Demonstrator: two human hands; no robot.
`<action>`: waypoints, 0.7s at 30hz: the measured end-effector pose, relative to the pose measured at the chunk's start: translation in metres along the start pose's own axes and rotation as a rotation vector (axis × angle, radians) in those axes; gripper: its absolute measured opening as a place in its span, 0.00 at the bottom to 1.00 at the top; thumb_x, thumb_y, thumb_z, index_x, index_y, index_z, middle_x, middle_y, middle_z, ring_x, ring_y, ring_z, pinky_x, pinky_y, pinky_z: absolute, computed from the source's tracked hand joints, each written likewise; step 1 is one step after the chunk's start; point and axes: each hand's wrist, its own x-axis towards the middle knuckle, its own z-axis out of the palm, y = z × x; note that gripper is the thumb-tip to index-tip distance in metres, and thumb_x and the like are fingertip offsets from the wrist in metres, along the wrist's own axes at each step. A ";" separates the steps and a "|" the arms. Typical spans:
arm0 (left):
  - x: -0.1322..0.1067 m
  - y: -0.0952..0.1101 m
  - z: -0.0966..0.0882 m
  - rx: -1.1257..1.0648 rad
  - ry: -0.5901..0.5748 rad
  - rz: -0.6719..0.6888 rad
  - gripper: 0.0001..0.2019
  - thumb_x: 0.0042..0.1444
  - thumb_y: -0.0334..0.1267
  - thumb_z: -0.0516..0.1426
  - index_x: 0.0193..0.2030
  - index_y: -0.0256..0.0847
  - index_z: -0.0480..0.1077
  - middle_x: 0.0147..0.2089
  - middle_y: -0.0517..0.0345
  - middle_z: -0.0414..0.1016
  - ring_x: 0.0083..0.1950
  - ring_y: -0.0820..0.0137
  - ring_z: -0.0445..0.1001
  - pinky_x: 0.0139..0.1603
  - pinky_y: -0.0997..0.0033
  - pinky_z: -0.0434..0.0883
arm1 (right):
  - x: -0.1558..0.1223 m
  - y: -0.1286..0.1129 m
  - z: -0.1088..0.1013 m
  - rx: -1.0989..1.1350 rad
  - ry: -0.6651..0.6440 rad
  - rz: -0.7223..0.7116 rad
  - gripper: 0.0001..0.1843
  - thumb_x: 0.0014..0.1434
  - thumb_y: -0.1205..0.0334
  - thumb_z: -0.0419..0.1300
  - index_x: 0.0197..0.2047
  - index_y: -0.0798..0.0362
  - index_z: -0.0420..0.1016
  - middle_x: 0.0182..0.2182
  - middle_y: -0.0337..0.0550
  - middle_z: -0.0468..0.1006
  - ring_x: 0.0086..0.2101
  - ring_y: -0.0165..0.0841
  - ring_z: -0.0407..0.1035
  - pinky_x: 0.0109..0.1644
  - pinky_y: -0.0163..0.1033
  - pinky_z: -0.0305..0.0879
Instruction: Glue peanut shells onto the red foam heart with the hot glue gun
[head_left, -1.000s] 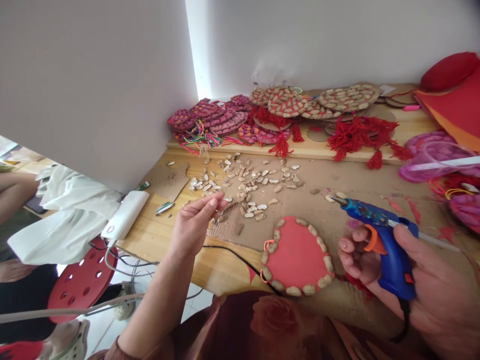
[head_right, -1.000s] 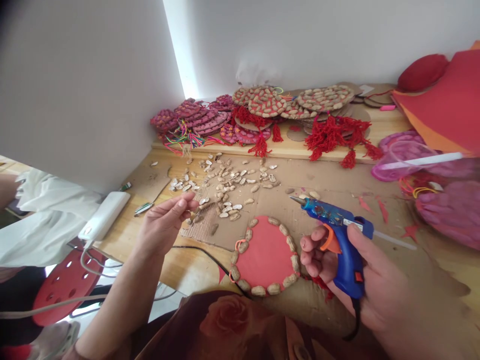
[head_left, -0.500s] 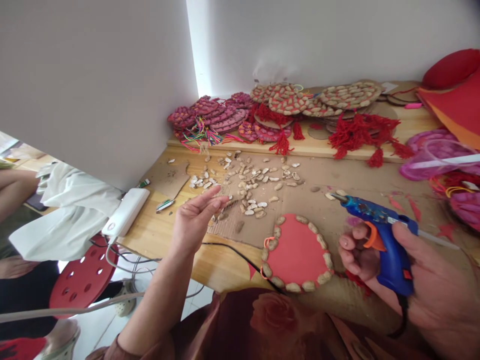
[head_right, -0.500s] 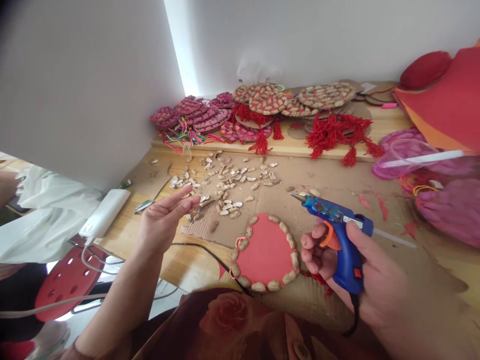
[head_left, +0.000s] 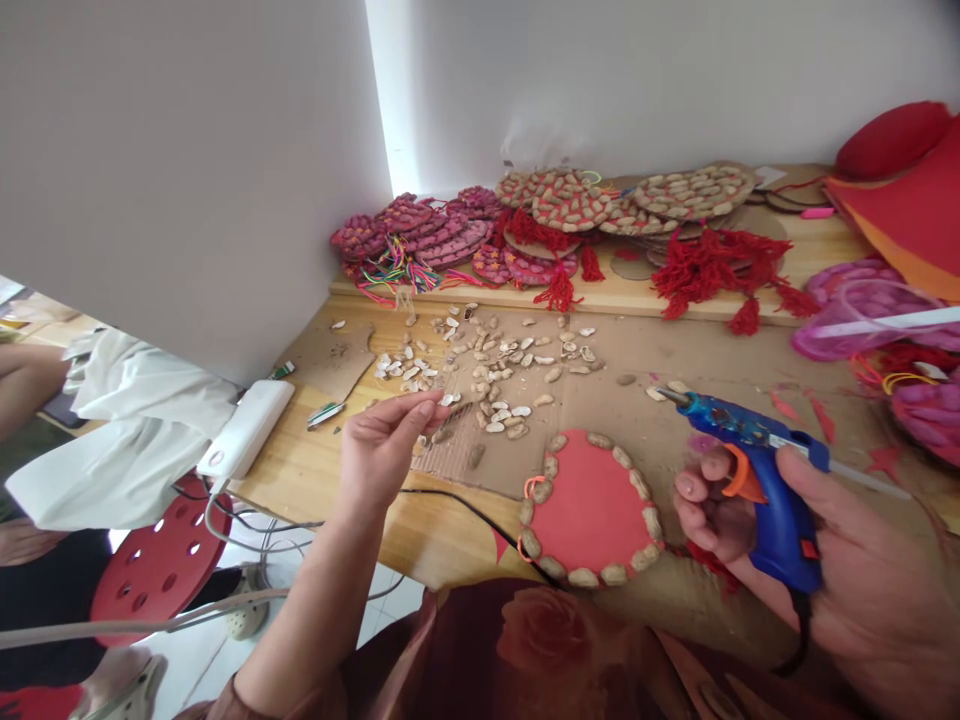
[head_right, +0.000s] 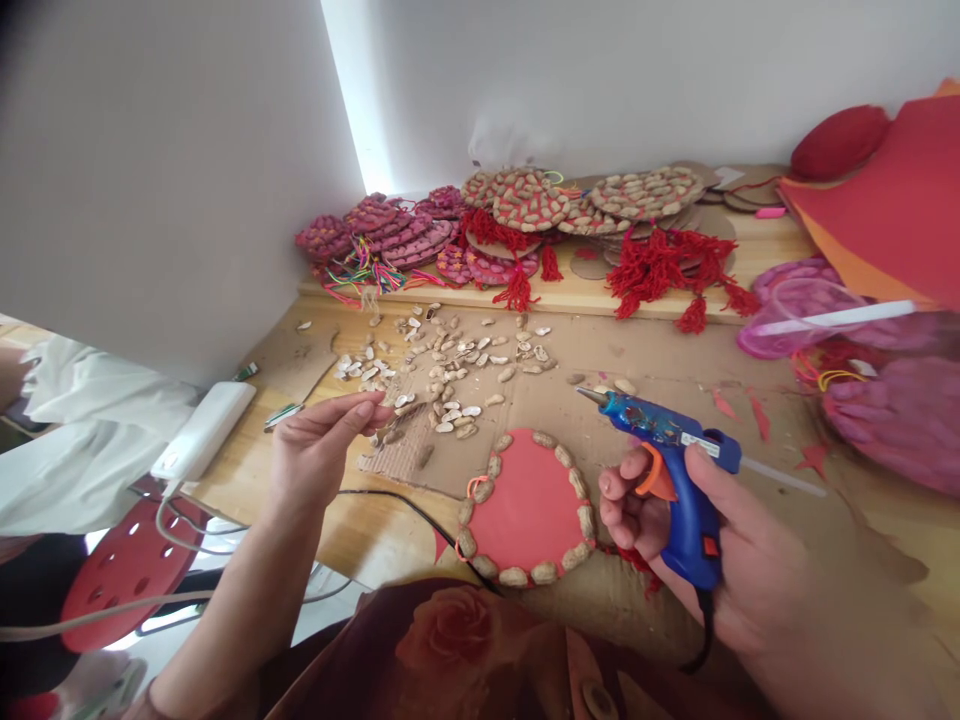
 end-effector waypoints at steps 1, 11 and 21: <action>-0.001 0.001 0.000 0.057 0.017 0.031 0.12 0.54 0.44 0.68 0.42 0.42 0.83 0.35 0.53 0.85 0.37 0.63 0.82 0.43 0.65 0.78 | 0.000 0.000 0.000 -0.016 0.020 0.008 0.09 0.42 0.61 0.68 0.29 0.55 0.80 0.25 0.48 0.77 0.23 0.40 0.75 0.24 0.41 0.78; 0.002 0.001 0.000 0.026 -0.062 0.021 0.25 0.55 0.44 0.67 0.60 0.42 0.76 0.38 0.54 0.85 0.39 0.66 0.82 0.48 0.65 0.78 | -0.007 -0.007 0.012 -0.035 0.109 0.009 0.08 0.40 0.63 0.65 0.26 0.56 0.78 0.24 0.47 0.74 0.22 0.37 0.73 0.24 0.39 0.78; 0.005 0.000 -0.003 -0.083 -0.082 -0.071 0.24 0.51 0.45 0.70 0.54 0.40 0.78 0.41 0.50 0.85 0.41 0.66 0.83 0.47 0.68 0.78 | 0.006 -0.005 -0.016 -0.006 0.032 0.050 0.11 0.49 0.63 0.62 0.38 0.53 0.79 0.30 0.48 0.77 0.28 0.41 0.77 0.32 0.43 0.82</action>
